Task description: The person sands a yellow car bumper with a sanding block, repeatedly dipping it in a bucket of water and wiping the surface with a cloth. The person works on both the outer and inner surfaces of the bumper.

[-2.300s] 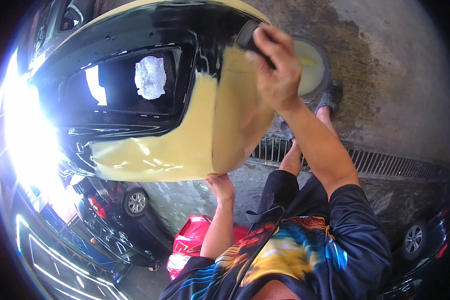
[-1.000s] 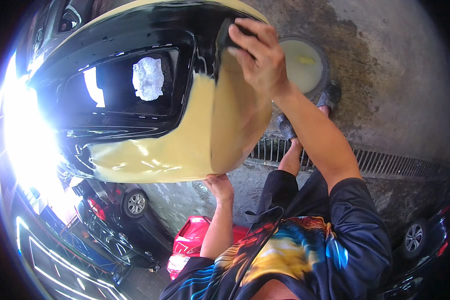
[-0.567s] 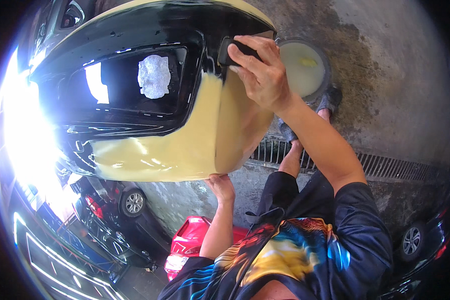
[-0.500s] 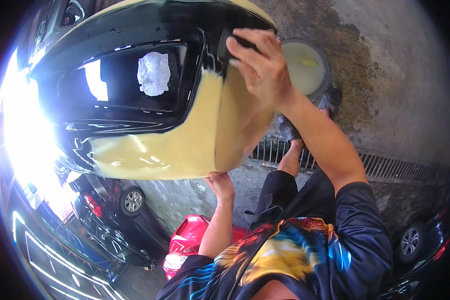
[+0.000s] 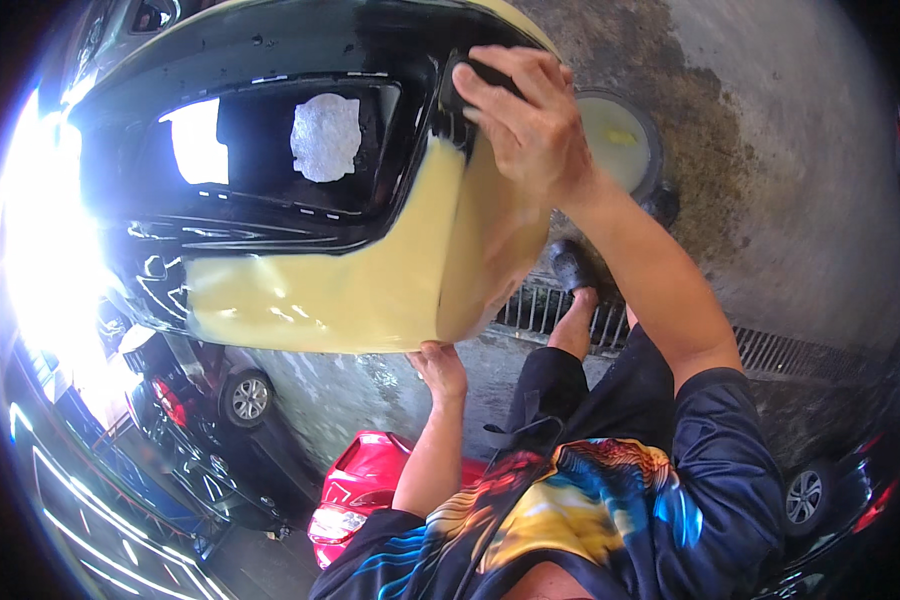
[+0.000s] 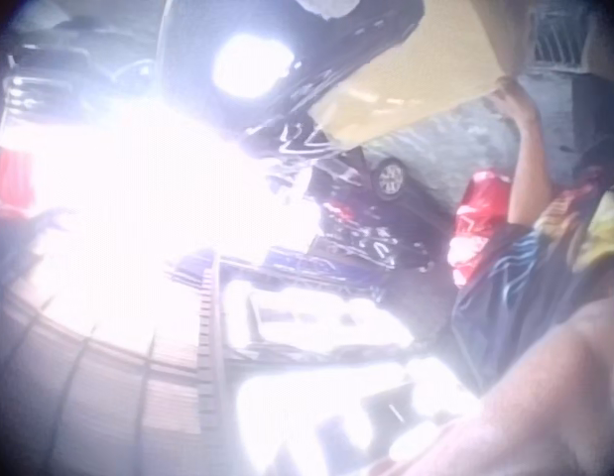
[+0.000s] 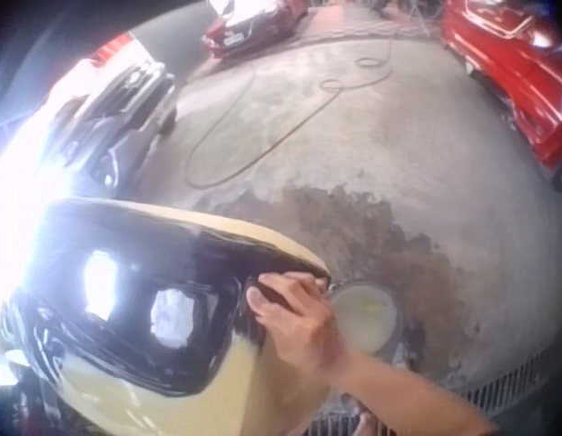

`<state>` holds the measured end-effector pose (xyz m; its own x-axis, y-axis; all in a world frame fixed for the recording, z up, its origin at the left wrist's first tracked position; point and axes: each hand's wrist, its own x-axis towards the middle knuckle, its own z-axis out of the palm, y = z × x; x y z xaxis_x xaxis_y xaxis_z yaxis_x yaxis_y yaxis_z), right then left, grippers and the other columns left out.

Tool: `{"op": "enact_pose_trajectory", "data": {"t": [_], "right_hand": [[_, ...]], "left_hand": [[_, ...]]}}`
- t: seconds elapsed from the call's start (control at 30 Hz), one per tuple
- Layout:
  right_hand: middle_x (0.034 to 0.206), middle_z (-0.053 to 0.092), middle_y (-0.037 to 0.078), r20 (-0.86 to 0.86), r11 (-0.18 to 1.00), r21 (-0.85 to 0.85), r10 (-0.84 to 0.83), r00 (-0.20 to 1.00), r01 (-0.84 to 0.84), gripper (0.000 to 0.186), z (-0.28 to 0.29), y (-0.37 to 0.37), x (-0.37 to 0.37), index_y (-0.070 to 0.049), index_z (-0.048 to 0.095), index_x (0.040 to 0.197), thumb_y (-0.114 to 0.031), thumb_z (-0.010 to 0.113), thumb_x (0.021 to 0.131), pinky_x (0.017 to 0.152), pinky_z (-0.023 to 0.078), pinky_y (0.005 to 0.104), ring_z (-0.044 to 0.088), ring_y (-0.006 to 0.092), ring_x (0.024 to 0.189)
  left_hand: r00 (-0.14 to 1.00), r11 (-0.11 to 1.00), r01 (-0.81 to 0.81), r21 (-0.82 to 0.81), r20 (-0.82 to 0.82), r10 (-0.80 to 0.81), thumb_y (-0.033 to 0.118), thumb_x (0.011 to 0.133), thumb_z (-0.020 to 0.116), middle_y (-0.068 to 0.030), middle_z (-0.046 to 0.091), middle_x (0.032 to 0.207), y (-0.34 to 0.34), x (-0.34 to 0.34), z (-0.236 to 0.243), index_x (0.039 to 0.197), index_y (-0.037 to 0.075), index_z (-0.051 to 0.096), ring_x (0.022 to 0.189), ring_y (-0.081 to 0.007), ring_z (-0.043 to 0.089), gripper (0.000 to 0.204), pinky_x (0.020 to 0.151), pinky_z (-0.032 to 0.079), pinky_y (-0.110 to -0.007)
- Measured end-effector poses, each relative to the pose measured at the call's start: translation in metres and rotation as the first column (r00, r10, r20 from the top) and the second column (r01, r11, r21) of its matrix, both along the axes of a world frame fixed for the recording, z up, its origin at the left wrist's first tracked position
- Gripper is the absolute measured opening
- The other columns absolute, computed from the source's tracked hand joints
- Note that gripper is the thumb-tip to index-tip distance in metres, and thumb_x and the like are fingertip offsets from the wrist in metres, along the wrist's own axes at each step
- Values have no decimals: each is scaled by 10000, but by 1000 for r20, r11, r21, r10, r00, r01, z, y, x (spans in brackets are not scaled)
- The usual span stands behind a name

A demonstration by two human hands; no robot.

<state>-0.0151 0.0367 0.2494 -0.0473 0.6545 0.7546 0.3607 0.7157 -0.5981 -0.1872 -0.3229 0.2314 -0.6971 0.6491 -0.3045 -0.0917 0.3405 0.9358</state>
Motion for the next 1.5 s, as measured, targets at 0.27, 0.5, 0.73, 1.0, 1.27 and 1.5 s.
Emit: {"op": "enact_pose_trajectory", "data": {"t": [0.27,0.5,0.73,1.0,1.27,1.5], "right_hand": [[1297,706,67,60,995,-18,-100,993,101,476,10,6,-2,-158,799,1256,-59,861,795,976,453,415,638,294,1168],[1301,711,59,111,993,-81,-71,991,80,463,18,3,-4,-160,802,1256,-54,857,809,979,460,418,634,295,1167],[1316,720,104,115,985,-172,26,993,-6,446,37,-6,5,-112,793,1268,-45,850,831,1018,501,412,664,308,1175],[1313,729,82,253,985,2,-169,953,174,473,39,22,14,-137,792,1286,-59,865,826,1009,511,411,669,306,1171],[1314,719,88,288,997,-65,58,956,-40,478,45,11,12,-134,790,1276,-59,862,809,1012,491,422,656,321,1186],[1340,710,84,328,991,-78,129,936,-109,468,55,9,8,-155,784,1294,-82,848,836,999,488,425,647,318,1194]], "left_hand": [[999,1000,15,-8,43,-15,814,885,676,-96,426,1580,-1,1,5,1626,119,232,1398,-248,512,1109,1127,481,-405],[998,1000,-26,14,50,25,812,870,704,-75,439,1563,1,2,2,1618,113,249,1366,-219,517,1120,1082,486,-375],[998,998,-38,57,59,34,765,914,699,-99,465,1558,-8,2,-9,1598,116,285,1387,-251,524,1030,1129,486,-414],[995,979,-32,-200,-103,11,804,931,649,-267,472,1483,-24,-4,-27,1536,-109,354,1379,-371,471,1135,1203,342,-497],[989,990,-33,-140,-149,12,827,920,632,-303,470,1481,-9,6,-16,1533,-121,389,1384,-431,469,1154,1214,328,-539],[994,985,-26,-169,-110,8,865,868,661,-285,459,1495,-5,6,-12,1536,-108,386,1408,-404,460,1212,1209,344,-527]]}}
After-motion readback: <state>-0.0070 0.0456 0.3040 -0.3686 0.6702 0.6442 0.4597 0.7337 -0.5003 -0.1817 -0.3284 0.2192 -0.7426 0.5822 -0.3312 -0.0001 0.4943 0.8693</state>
